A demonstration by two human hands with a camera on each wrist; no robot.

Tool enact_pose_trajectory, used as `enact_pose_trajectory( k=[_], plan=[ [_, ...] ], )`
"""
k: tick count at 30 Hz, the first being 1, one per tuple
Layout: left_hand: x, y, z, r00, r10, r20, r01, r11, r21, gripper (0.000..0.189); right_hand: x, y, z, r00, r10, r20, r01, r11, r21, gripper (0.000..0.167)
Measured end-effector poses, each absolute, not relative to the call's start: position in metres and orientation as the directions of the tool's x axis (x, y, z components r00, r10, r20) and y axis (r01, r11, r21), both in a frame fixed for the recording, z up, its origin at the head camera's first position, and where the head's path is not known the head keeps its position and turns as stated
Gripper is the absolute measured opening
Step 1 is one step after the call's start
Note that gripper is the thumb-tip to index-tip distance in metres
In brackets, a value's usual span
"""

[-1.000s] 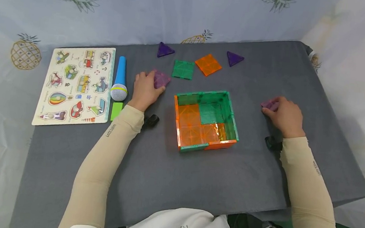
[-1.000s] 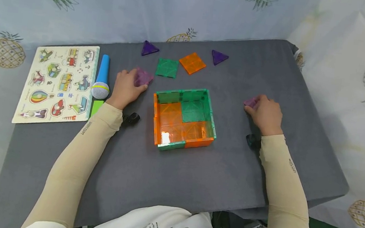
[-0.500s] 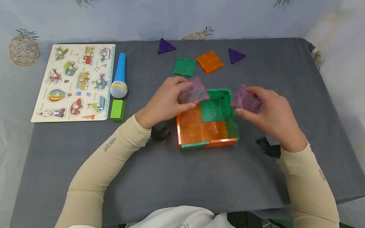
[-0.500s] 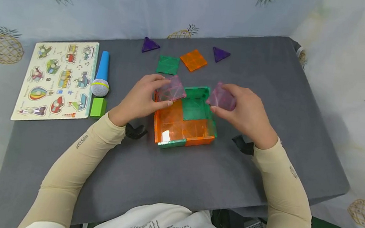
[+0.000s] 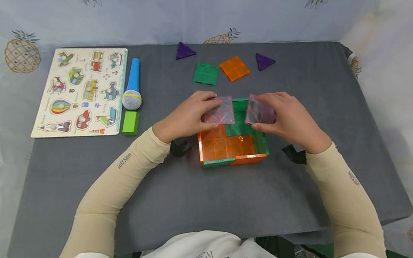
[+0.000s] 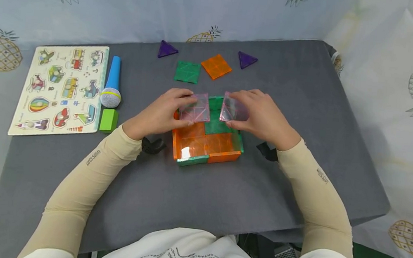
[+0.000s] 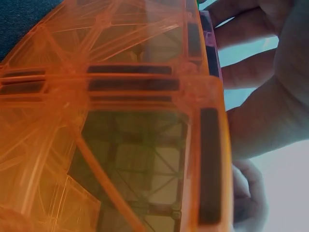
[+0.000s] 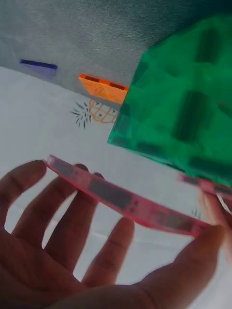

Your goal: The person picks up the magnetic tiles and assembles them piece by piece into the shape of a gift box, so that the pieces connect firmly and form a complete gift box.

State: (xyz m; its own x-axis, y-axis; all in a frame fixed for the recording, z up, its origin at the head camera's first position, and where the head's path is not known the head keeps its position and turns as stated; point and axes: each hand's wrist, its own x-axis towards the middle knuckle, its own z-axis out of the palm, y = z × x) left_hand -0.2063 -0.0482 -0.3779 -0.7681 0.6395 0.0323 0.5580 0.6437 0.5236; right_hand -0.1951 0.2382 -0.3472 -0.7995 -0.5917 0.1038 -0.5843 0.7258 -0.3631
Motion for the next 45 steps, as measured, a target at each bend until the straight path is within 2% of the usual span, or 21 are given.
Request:
enact_pose_trajectory(
  k=[3, 12, 19, 37, 42, 45],
  plan=[
    [-0.204, -0.050, -0.379, -0.766, 0.642, 0.024, 0.559, 0.647, 0.518, 0.061, -0.206, 0.235, -0.350, -0.768, -0.631, 0.112, -0.624, 0.697, -0.353, 0.067],
    [-0.195, -0.055, -0.383, -0.799, 0.598, 0.061, 0.538, 0.665, 0.518, 0.074, -0.220, 0.221, -0.357, -0.728, -0.682, 0.062, -0.654, 0.665, -0.360, 0.068],
    [-0.192, -0.057, -0.387, -0.796, 0.595, 0.111, 0.558, 0.652, 0.514, 0.076, -0.227, 0.217, -0.366, -0.659, -0.751, 0.034, -0.711, 0.608, -0.353, 0.064],
    [-0.193, -0.061, -0.383, -0.754, 0.652, 0.081, 0.614, 0.655, 0.441, 0.074, -0.229, 0.219, -0.376, -0.595, -0.795, 0.122, -0.774, 0.526, -0.353, 0.061],
    [-0.192, -0.062, -0.387, -0.762, 0.639, 0.103, 0.607, 0.649, 0.459, 0.078, -0.233, 0.221, -0.376, -0.634, -0.769, 0.081, -0.716, 0.543, -0.439, 0.061],
    [-0.196, -0.063, -0.390, -0.782, 0.614, 0.112, 0.573, 0.635, 0.518, 0.081, -0.245, 0.227, -0.377, -0.695, -0.713, 0.088, -0.641, 0.560, -0.525, 0.052]
  ],
)
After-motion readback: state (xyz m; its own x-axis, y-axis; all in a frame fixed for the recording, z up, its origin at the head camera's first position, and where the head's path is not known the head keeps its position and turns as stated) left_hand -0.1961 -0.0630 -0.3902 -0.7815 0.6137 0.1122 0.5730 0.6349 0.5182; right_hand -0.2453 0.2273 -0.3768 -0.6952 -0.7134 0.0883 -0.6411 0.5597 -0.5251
